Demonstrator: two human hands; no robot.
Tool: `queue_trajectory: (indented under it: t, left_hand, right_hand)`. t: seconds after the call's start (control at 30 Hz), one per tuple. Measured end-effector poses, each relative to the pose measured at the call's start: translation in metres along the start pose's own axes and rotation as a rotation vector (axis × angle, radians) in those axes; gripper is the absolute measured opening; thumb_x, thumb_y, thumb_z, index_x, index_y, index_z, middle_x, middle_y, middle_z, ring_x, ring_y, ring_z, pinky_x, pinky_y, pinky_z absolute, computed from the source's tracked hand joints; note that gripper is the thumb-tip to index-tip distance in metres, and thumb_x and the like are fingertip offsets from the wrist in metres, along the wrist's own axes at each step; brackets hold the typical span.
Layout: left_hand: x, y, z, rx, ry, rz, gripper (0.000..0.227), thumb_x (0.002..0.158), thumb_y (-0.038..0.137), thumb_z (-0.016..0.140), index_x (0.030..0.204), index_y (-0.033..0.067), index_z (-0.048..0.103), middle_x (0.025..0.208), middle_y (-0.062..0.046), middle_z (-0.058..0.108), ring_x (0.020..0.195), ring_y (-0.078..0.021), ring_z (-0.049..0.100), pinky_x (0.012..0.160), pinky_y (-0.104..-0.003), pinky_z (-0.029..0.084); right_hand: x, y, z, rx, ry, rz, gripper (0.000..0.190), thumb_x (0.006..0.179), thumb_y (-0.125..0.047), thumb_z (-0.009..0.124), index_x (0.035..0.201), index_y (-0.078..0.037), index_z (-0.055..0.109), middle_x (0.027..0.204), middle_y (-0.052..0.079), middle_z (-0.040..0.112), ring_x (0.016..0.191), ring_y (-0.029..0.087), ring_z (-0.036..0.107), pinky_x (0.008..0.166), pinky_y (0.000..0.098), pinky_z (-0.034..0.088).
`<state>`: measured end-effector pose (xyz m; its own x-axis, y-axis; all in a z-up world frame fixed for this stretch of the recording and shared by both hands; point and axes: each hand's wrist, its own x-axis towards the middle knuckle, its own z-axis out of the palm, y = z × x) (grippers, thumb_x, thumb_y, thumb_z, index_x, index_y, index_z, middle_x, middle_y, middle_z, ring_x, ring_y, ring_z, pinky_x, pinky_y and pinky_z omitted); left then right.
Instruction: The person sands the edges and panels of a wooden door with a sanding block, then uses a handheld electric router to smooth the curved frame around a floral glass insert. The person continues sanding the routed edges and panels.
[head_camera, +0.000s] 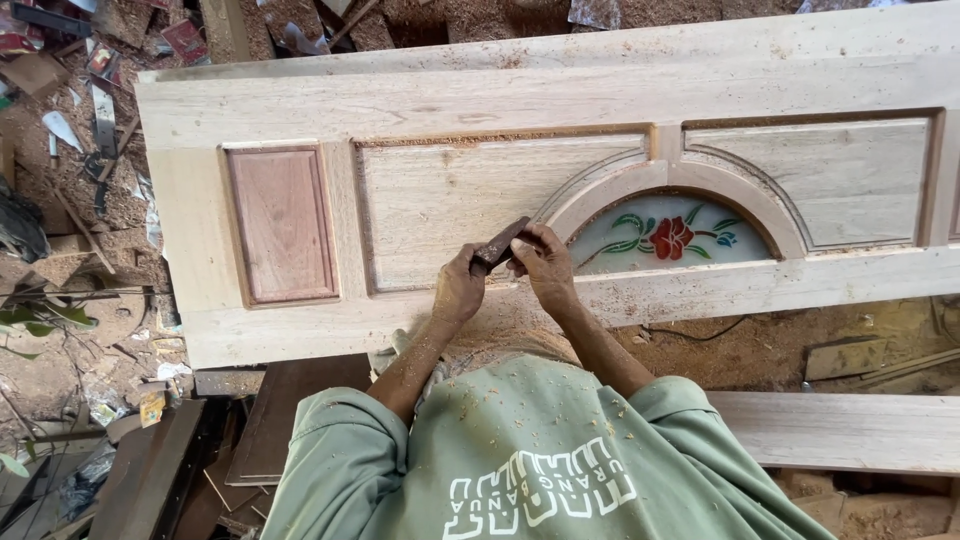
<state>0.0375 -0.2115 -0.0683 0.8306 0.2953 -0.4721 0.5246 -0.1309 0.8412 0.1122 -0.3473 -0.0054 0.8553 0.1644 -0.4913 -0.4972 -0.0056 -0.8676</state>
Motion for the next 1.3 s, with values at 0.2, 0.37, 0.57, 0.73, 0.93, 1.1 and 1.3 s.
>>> queue_trajectory:
  t: [0.2,0.37,0.57,0.73,0.93,1.1,1.3]
  left_hand:
    - [0.005,0.0,-0.009,0.041,-0.065,-0.103,0.022,0.094,0.028,0.055,0.11,0.025,0.069,0.073,-0.009,0.073,0.087,-0.0346,0.074,0.079,-0.051,0.057]
    - [0.013,-0.015,-0.001,-0.138,-0.173,-0.226,0.018,0.094,0.031,0.059,0.089,0.0189,0.071,0.055,-0.005,0.063,0.055,-0.0222,0.065,0.054,-0.035,0.053]
    - [0.015,0.001,-0.016,-0.43,-0.191,-0.436,0.024,0.094,0.027,0.06,0.087,0.0093,0.074,0.045,-0.008,0.051,0.034,-0.0153,0.05,0.031,-0.026,0.043]
    - [0.009,0.036,-0.041,-0.44,-0.256,-0.543,0.033,0.094,0.037,0.058,0.084,0.0093,0.072,0.045,-0.008,0.05,0.031,-0.0158,0.049,0.03,-0.025,0.039]
    - [0.011,0.044,-0.058,-0.429,-0.317,-0.507,0.056,0.098,0.049,0.048,0.094,0.0002,0.075,0.057,-0.011,0.06,0.042,-0.0167,0.061,0.037,-0.024,0.047]
    - [0.002,0.028,-0.049,-0.556,-0.337,-0.135,0.036,0.1,0.028,0.061,0.133,0.017,0.066,0.113,-0.006,0.071,0.088,-0.0112,0.067,0.074,-0.02,0.051]
    - [0.004,0.014,-0.025,-0.669,-0.34,-0.06,0.03,0.093,0.017,0.074,0.122,0.0114,0.071,0.109,-0.003,0.073,0.088,-0.0089,0.068,0.076,-0.019,0.054]
  right_hand:
    - [0.009,0.021,-0.02,-0.636,0.047,-0.401,0.025,0.095,-0.02,0.079,0.109,-0.002,0.068,0.092,0.022,0.071,0.079,0.039,0.074,0.058,0.0423,0.058]
    - [0.002,-0.011,-0.01,-1.083,0.04,-0.761,0.018,0.098,-0.033,0.074,0.098,-0.015,0.073,0.078,0.004,0.068,0.07,0.022,0.067,0.061,0.0345,0.054]
    - [-0.002,-0.015,-0.007,-1.281,-0.108,-1.06,0.024,0.091,-0.042,0.073,0.106,-0.023,0.074,0.098,0.0,0.07,0.097,0.021,0.063,0.101,0.0434,0.037]
    - [0.003,0.008,-0.015,-1.363,-0.406,-0.904,0.055,0.078,-0.039,0.081,0.126,-0.018,0.065,0.102,0.008,0.066,0.092,0.028,0.064,0.104,0.049,0.039]
    - [-0.004,-0.007,-0.011,-0.504,-0.385,-0.087,0.026,0.083,-0.006,0.072,0.108,-0.004,0.066,0.06,0.01,0.058,0.052,0.02,0.063,0.05,0.0323,0.05]
    - [-0.006,0.021,-0.015,0.276,-0.244,0.286,0.043,0.078,-0.002,0.061,0.12,0.001,0.068,0.095,0.02,0.067,0.083,0.031,0.067,0.085,0.0465,0.053]
    - [0.0,0.032,-0.024,0.567,-0.34,0.504,0.045,0.078,-0.006,0.056,0.122,-0.008,0.067,0.099,0.017,0.07,0.089,0.033,0.073,0.085,0.0437,0.056]
